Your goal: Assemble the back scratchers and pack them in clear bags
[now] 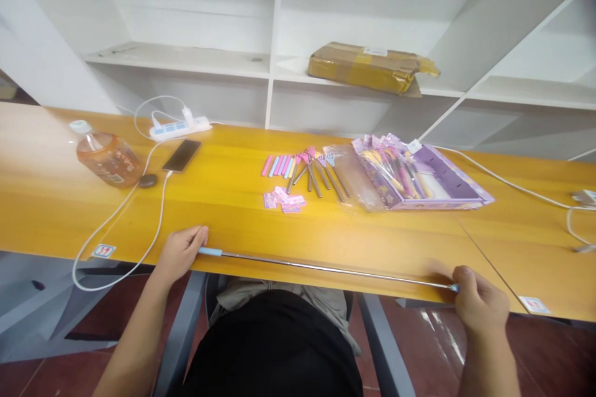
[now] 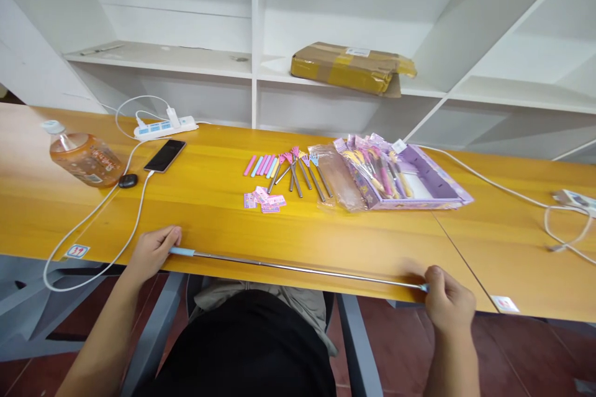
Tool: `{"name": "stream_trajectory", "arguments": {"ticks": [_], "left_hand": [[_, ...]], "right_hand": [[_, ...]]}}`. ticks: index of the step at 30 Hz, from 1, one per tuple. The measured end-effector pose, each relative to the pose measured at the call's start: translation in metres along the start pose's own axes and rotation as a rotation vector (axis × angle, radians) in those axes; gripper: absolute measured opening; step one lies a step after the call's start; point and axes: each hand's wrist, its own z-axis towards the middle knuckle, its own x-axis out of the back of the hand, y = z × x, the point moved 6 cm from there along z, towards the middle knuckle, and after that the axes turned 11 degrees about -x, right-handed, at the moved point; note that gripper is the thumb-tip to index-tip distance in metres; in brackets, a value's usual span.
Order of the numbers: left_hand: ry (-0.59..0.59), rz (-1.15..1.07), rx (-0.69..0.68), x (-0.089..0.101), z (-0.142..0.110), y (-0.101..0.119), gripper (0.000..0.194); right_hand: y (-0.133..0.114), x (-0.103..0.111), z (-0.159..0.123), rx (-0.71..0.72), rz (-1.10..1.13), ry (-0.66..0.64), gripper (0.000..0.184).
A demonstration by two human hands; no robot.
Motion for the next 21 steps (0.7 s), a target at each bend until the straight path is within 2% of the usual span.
{"name": "stream_trajectory", "arguments": {"ticks": [3,6,9,12,15,18,21], "left_hand": [[-0.005,0.024,-0.005,0.0,0.0,-0.003,0.052],[0.02,0.053,0.018,0.003,0.0,-0.007,0.052],[0.018,0.096,0.017,0.002,0.001,-0.001,0.051],[-0.025,0.105,-0.044,-0.012,0.002,0.02,0.049],[-0.03,0.066,-0.12,-0.033,0.002,0.05,0.047],[0.026,0.013,-0.158,-0.05,0.007,0.077,0.045],[0.091,-0.029,-0.197,-0.06,0.019,0.101,0.045]], "right_hand": [[-0.008,0.0,0.002,0.013,-0.045,-0.026,0.047],[-0.021,-0.006,0.006,0.043,-0.135,-0.106,0.049],[-0.035,-0.015,0.003,0.073,-0.177,-0.187,0.051],[-0.056,-0.03,-0.014,0.121,-0.125,-0.251,0.052],[-0.088,-0.049,-0.042,0.199,0.005,-0.325,0.051],[-0.125,-0.067,-0.071,0.256,0.115,-0.372,0.051],[-0.162,-0.083,-0.1,0.324,0.165,-0.433,0.048]]}}
